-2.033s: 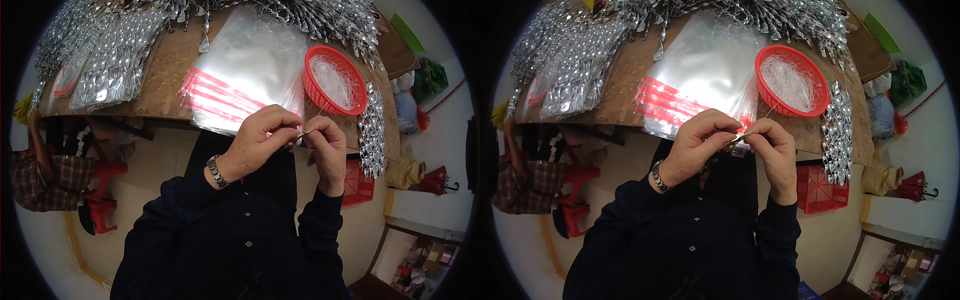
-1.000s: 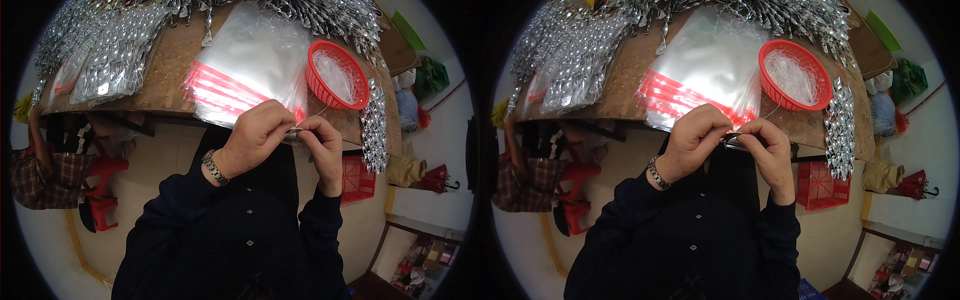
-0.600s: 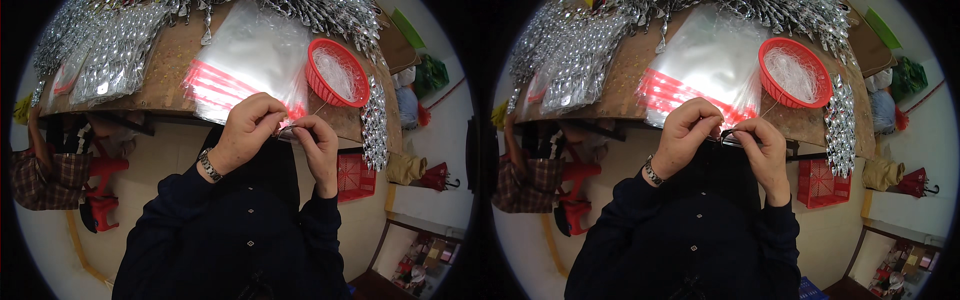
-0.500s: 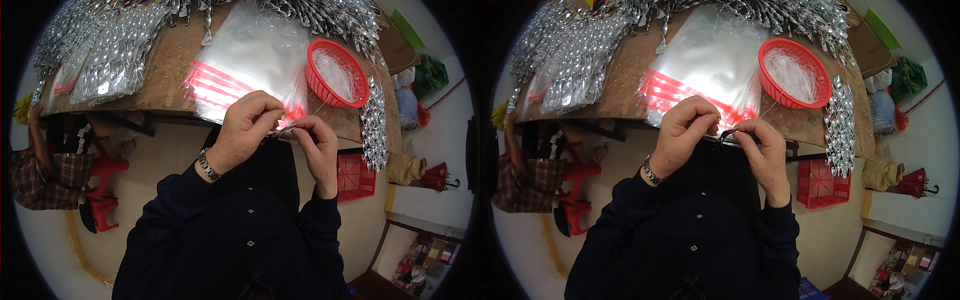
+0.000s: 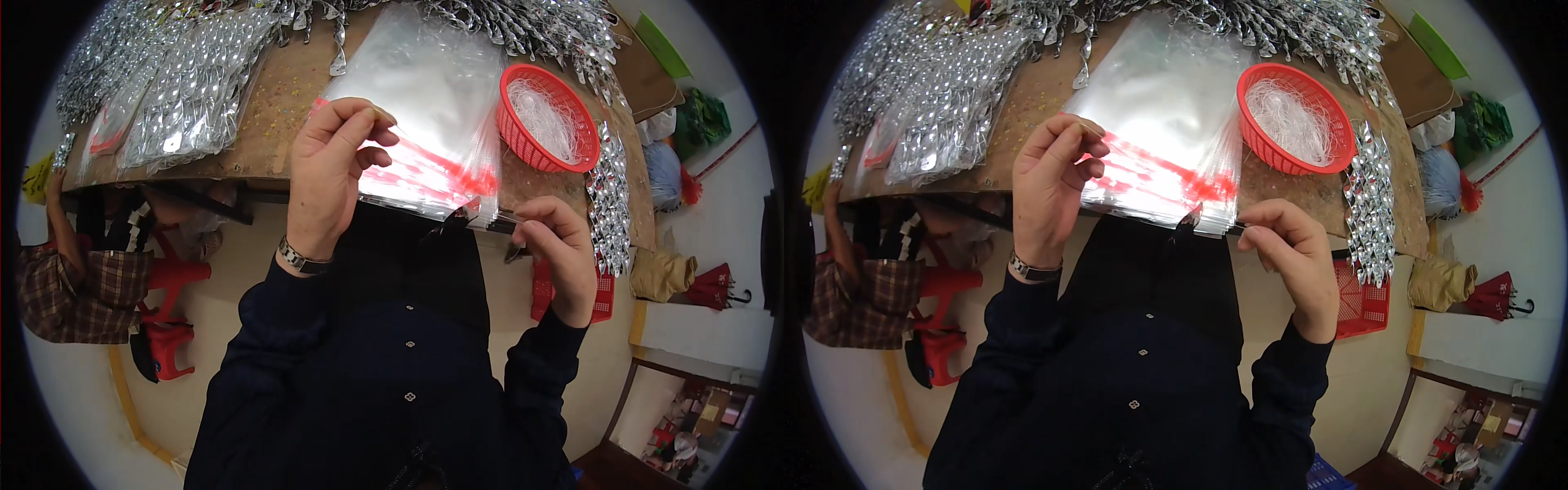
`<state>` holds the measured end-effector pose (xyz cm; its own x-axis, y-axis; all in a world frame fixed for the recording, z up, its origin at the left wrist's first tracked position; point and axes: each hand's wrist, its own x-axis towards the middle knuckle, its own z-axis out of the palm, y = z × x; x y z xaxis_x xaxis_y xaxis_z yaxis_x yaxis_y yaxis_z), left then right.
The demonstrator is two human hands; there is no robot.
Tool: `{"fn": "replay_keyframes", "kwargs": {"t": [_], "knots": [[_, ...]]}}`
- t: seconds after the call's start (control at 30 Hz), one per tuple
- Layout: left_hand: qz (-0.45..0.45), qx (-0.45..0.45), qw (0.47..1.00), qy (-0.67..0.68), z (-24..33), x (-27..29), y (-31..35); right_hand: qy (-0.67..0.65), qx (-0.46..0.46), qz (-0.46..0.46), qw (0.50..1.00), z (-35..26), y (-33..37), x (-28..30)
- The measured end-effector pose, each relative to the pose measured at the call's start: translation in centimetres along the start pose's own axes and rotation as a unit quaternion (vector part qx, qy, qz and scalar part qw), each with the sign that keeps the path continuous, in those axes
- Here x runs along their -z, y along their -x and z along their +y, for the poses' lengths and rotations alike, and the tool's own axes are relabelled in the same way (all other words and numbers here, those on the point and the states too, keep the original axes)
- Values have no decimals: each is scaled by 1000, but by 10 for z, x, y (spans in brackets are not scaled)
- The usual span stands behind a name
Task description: Packaging silver decorative ornaments and spiral icicles into plastic bags.
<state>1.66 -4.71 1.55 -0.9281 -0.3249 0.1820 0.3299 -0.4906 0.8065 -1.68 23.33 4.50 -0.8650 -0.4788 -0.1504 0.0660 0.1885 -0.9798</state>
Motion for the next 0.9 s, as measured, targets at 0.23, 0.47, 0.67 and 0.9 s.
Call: {"fn": "replay_keyframes", "kwargs": {"t": [0.23, 0.47, 0.67, 0.9], "knots": [[-25, 46, 997, 64, -2, -7, 1, -189, 14, -84, 978, 11, 5, -3], [-89, 52, 990, 99, -6, -14, 1, -178, 80, -93, 976, -2, 5, -16], [-71, 84, 991, 77, 2, -28, 5, -86, 134, -15, 987, -14, 4, -25], [-111, 124, 984, 59, -6, -40, 9, 22, 235, 56, 970, -16, -7, -38]]}}
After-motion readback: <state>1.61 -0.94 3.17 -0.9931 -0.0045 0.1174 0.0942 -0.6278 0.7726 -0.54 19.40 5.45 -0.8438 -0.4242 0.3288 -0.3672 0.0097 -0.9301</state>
